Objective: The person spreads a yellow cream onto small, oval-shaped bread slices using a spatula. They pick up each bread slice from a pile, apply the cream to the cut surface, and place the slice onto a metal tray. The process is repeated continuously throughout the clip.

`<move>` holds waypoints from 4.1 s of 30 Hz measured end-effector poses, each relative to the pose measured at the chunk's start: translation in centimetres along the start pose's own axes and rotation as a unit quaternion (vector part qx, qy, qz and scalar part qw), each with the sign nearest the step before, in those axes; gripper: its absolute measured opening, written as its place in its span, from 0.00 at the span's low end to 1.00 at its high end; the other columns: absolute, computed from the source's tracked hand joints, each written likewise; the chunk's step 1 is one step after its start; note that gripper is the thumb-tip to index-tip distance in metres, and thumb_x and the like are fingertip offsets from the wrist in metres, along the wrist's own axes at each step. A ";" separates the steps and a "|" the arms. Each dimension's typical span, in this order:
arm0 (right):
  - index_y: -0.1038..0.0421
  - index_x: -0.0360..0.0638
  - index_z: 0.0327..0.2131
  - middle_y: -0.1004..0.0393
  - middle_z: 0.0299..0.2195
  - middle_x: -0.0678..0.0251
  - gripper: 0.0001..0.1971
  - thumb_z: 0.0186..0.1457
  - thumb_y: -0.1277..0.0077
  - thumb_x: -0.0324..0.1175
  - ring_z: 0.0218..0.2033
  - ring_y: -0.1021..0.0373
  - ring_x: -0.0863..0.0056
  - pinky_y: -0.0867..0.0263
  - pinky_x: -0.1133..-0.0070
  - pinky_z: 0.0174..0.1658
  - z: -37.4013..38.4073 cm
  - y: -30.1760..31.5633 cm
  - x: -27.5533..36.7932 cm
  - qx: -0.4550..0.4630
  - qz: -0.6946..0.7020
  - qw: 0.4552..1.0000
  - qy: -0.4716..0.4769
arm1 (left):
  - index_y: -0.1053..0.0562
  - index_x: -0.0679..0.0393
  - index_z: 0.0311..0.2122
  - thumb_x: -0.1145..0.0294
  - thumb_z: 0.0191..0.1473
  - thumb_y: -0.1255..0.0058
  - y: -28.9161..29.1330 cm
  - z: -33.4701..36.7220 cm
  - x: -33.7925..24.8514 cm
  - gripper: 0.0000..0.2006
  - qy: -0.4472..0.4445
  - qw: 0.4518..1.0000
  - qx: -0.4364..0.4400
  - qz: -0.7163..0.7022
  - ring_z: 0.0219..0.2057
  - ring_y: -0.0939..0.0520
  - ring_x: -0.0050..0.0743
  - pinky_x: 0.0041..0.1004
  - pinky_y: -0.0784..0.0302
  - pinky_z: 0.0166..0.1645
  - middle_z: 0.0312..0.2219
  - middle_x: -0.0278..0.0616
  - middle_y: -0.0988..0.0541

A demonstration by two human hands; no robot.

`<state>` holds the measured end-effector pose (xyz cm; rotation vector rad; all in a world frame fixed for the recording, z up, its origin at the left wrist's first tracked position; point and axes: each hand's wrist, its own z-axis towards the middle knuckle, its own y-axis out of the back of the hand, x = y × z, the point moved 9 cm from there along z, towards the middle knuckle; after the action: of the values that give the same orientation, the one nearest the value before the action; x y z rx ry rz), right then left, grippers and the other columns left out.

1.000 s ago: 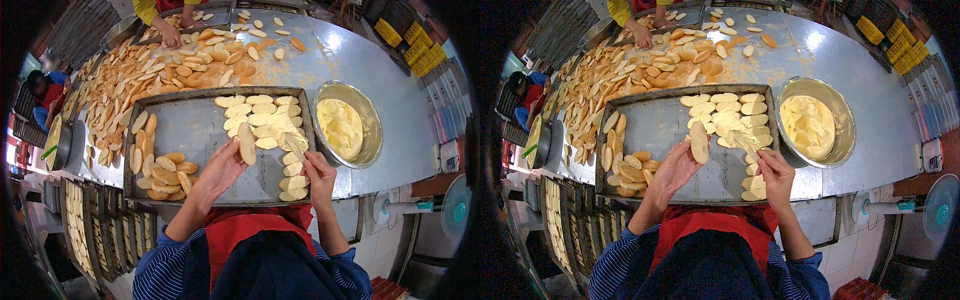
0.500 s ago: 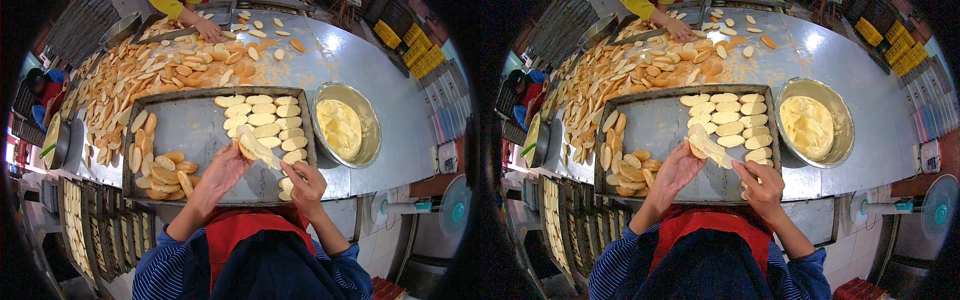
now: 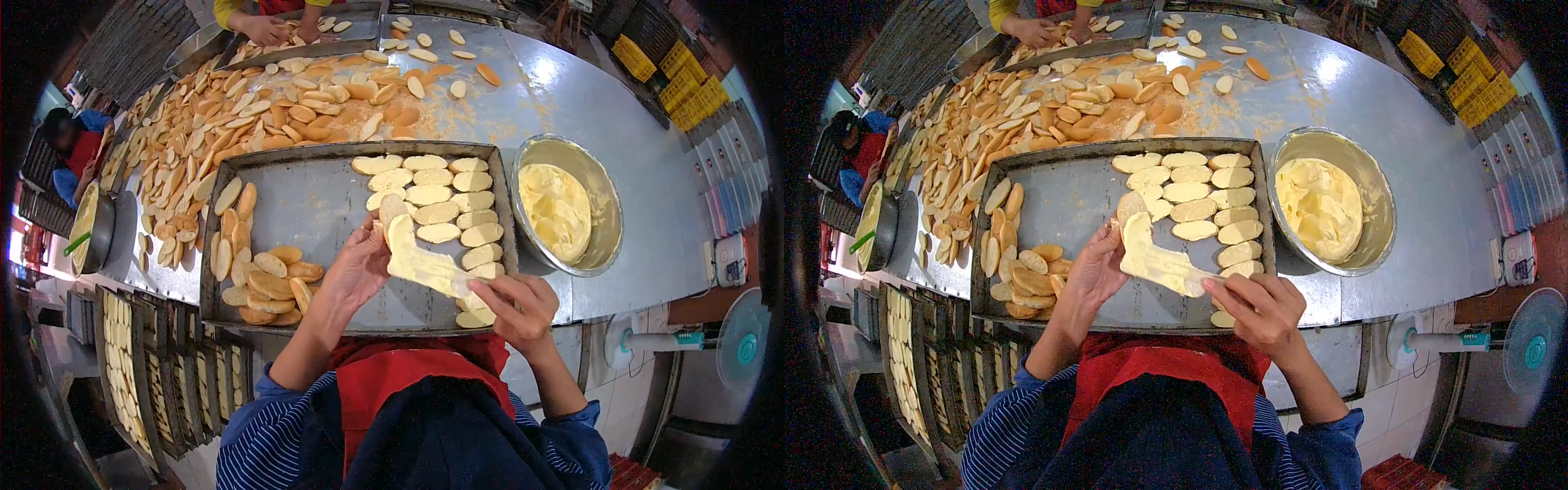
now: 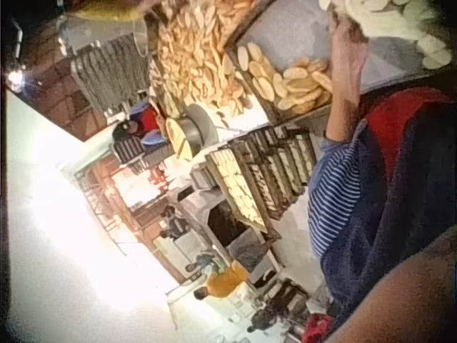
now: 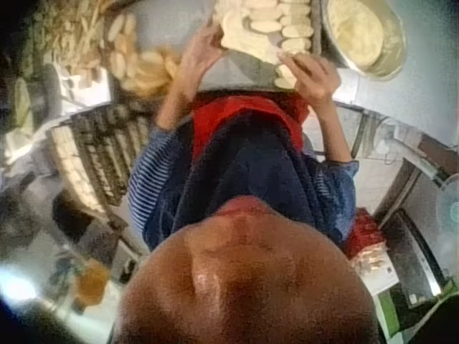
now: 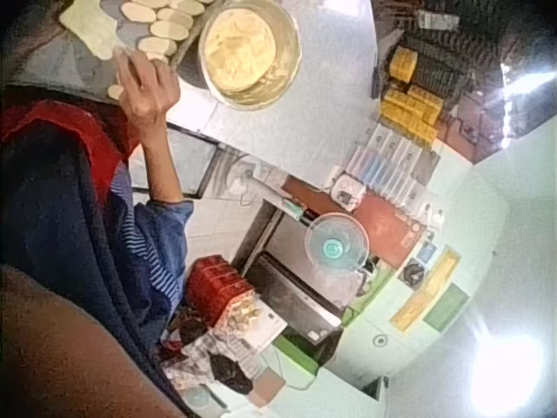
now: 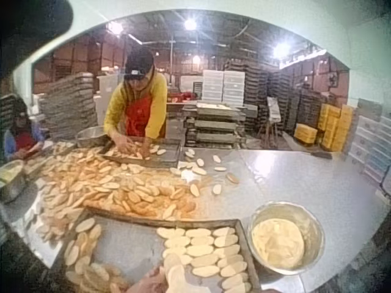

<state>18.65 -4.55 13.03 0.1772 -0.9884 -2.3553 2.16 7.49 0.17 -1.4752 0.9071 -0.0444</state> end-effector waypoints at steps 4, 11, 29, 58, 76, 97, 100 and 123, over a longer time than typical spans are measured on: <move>0.20 0.54 0.41 0.26 0.34 0.78 0.22 0.37 0.44 0.24 0.28 0.32 0.77 0.38 0.79 0.29 -0.9 0.4 -0.3 -0.027 -0.047 0.999 -0.001 | 0.38 0.50 0.56 0.68 0.59 0.50 0.4 -0.1 0.5 0.21 0.030 0.999 0.004 -0.034 0.52 0.26 0.32 0.34 0.27 0.55 0.52 0.35 0.29; 0.20 0.51 0.42 0.27 0.35 0.76 0.23 0.37 0.47 0.23 0.30 0.31 0.75 0.39 0.78 0.31 0.3 -2.5 -2.5 -0.033 -0.091 0.995 -0.032 | 0.39 0.48 0.57 0.70 0.58 0.50 -0.7 -0.4 2.9 0.22 0.077 0.996 0.019 -0.040 0.51 0.26 0.33 0.34 0.26 0.54 0.51 0.38 0.30; 0.21 0.52 0.40 0.25 0.31 0.69 0.28 0.32 0.52 0.15 0.28 0.29 0.69 0.32 0.75 0.30 -1.2 -3.6 -2.6 0.063 0.093 0.982 -0.153 | 0.43 0.54 0.58 0.69 0.62 0.54 1.8 -0.4 1.0 0.21 -0.006 0.983 -0.054 0.177 0.50 0.29 0.31 0.36 0.29 0.54 0.50 0.41 0.33; 0.20 0.51 0.37 0.23 0.36 0.62 0.18 0.45 0.52 0.19 0.33 0.26 0.59 0.31 0.69 0.36 -7.4 4.3 -17.2 0.138 -0.197 0.897 -0.371 | 0.32 0.58 0.40 0.75 0.38 0.36 5.8 2.4 -4.9 0.21 -0.207 0.594 -0.117 0.768 0.39 0.25 0.46 0.36 0.28 0.47 0.40 0.45 0.29; 0.23 0.38 0.43 0.29 0.18 0.76 0.12 0.56 0.49 0.28 0.15 0.43 0.89 0.49 0.87 0.18 -10.8 2.2 -25.7 0.154 0.197 0.768 -0.589 | 0.25 0.57 0.39 0.77 0.43 0.45 12.5 -6.7 -14.2 0.13 -0.029 0.347 -0.147 0.926 0.40 0.22 0.48 0.42 0.27 0.44 0.35 0.45 0.22; 0.22 0.40 0.43 0.30 0.20 0.76 0.12 0.56 0.45 0.32 0.17 0.40 0.90 0.49 0.89 0.19 -12.4 4.5 -20.0 -0.072 0.308 0.714 -0.624 | 0.31 0.65 0.46 0.75 0.53 0.47 9.8 -5.1 -16.1 0.15 -0.194 0.452 -0.138 0.859 0.41 0.22 0.49 0.37 0.26 0.45 0.38 0.52 0.25; 0.23 0.39 0.43 0.28 0.24 0.76 0.12 0.56 0.45 0.32 0.19 0.39 0.90 0.48 0.90 0.20 -10.7 2.4 -17.4 -0.060 0.343 0.723 -0.597 | 0.31 0.67 0.46 0.75 0.55 0.48 9.3 -2.9 -14.6 0.14 -0.219 0.734 -0.173 0.619 0.40 0.21 0.37 0.31 0.24 0.44 0.39 0.48 0.24; 0.24 0.37 0.45 0.26 0.29 0.72 0.13 0.56 0.46 0.27 0.19 0.38 0.88 0.48 0.89 0.20 -10.9 -1.6 -13.7 -0.047 0.357 0.732 -0.579 | 0.35 0.60 0.44 0.71 0.49 0.43 6.6 -0.7 -1.9 0.18 -0.073 0.497 -0.050 0.863 0.38 0.23 0.45 0.41 0.27 0.41 0.38 0.49 0.25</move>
<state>32.86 -2.74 2.82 -1.6009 -1.1039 -1.5776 -2.80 9.00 -4.44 -0.0314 1.8570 1.6080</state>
